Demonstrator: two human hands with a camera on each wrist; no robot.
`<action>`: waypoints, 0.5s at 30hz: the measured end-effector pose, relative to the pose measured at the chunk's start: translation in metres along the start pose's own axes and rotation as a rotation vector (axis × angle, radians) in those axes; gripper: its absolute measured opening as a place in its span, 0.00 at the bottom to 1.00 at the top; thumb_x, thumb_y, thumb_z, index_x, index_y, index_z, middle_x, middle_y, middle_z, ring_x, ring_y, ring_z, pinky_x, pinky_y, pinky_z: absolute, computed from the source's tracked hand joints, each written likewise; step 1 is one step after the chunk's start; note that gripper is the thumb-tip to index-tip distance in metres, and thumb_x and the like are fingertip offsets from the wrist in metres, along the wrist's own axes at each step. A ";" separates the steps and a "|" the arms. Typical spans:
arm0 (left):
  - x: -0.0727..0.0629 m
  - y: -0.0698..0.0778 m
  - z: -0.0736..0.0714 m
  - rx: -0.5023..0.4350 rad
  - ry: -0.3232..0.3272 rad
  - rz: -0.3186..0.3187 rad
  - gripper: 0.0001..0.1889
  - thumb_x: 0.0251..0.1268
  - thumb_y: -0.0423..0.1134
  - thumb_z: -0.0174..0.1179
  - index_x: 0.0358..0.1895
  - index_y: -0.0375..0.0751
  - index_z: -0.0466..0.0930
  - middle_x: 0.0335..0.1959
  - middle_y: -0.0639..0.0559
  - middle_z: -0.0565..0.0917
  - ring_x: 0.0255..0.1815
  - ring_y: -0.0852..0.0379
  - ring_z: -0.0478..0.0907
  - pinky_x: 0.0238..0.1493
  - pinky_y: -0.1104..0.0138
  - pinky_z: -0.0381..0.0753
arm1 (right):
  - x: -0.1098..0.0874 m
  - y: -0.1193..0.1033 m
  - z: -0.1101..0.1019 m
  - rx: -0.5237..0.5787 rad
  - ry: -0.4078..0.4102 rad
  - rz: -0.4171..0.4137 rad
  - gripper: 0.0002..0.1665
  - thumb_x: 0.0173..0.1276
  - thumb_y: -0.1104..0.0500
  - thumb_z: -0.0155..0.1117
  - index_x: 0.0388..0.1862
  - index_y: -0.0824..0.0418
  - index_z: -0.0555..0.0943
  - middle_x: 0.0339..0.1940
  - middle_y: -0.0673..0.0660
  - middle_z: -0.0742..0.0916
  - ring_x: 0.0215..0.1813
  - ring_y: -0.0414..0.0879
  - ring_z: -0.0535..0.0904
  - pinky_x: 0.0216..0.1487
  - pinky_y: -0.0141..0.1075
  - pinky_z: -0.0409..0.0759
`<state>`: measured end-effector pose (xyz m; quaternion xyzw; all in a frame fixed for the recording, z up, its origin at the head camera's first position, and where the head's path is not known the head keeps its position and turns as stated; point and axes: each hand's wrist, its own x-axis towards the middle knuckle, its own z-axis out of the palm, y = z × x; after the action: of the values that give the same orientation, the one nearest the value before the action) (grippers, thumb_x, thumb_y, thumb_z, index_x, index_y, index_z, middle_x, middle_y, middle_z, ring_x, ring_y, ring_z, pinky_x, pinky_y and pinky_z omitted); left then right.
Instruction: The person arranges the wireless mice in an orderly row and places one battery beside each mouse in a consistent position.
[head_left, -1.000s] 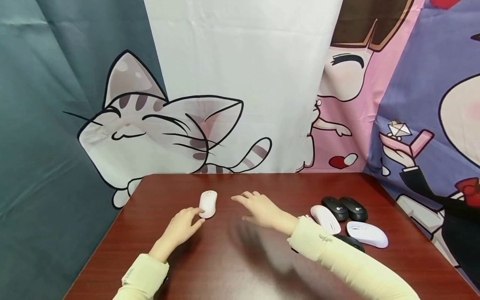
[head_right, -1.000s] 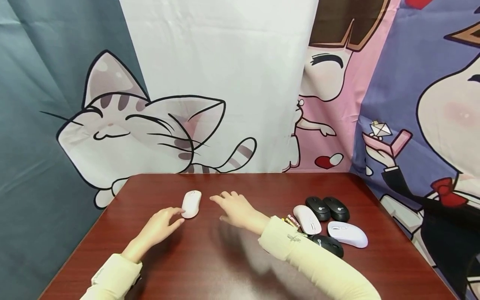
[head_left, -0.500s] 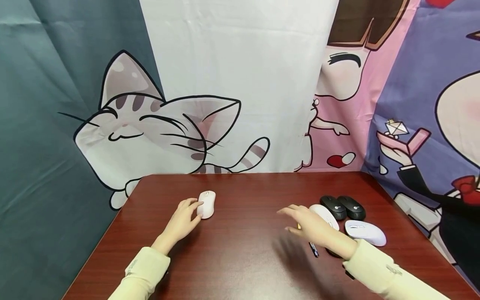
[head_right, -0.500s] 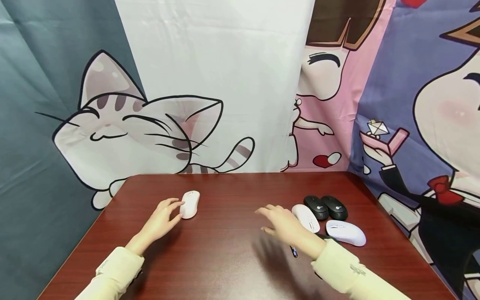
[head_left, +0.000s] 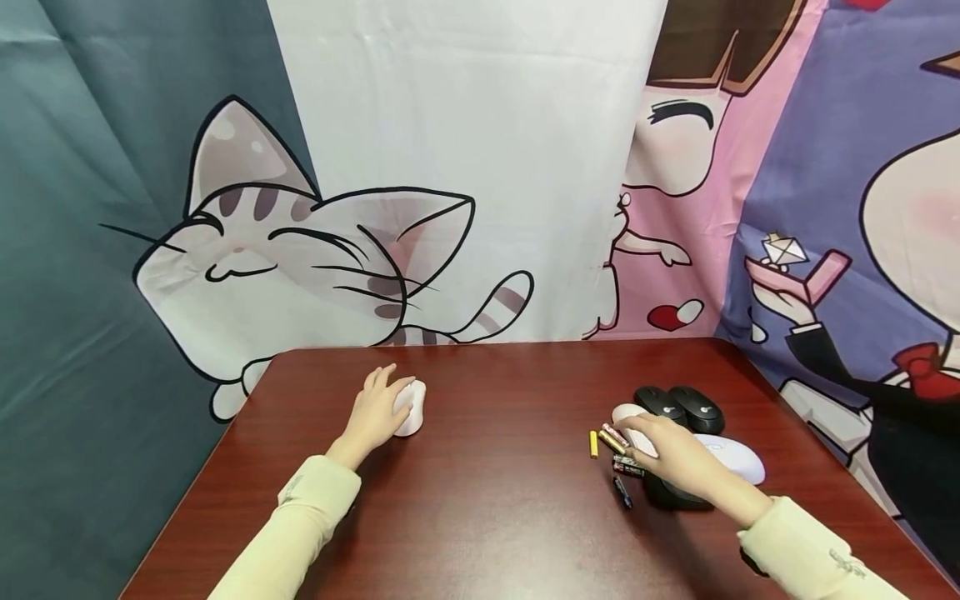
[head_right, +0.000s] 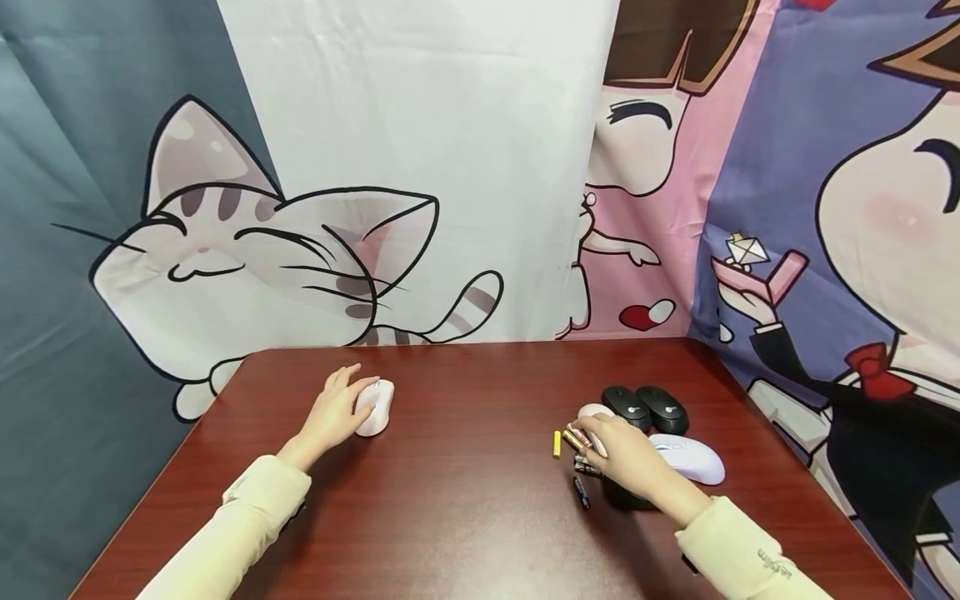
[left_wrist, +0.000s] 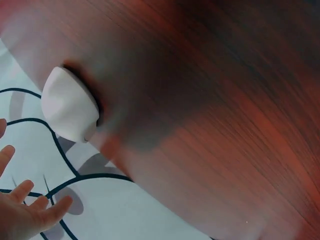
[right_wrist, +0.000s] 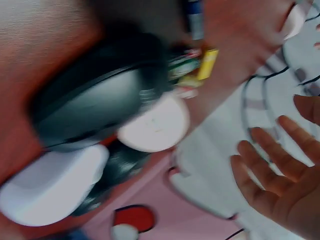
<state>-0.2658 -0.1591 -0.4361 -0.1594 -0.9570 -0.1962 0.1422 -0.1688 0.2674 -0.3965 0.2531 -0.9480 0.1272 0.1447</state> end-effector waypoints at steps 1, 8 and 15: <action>0.002 0.000 0.002 0.006 -0.003 -0.005 0.22 0.57 0.36 0.61 0.57 0.41 0.76 0.64 0.32 0.67 0.67 0.31 0.59 0.53 0.37 0.69 | -0.002 0.006 0.001 -0.010 0.004 0.006 0.19 0.51 0.64 0.70 0.44 0.61 0.81 0.41 0.57 0.85 0.43 0.53 0.82 0.42 0.48 0.79; 0.007 -0.001 0.012 -0.041 -0.067 -0.018 0.21 0.59 0.36 0.60 0.57 0.41 0.77 0.61 0.34 0.71 0.62 0.34 0.66 0.47 0.40 0.74 | -0.018 0.049 0.010 -0.088 0.104 0.007 0.17 0.46 0.68 0.71 0.37 0.61 0.81 0.37 0.56 0.85 0.41 0.53 0.81 0.41 0.49 0.78; 0.013 -0.003 0.020 0.013 -0.140 -0.051 0.22 0.60 0.36 0.60 0.60 0.43 0.75 0.60 0.35 0.71 0.59 0.36 0.69 0.42 0.43 0.78 | -0.035 0.089 0.013 -0.102 0.134 0.029 0.19 0.43 0.72 0.70 0.37 0.61 0.81 0.36 0.57 0.84 0.38 0.55 0.80 0.38 0.51 0.77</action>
<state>-0.2832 -0.1497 -0.4502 -0.1471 -0.9697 -0.1818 0.0708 -0.1886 0.3528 -0.4356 0.2228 -0.9450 0.0975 0.2189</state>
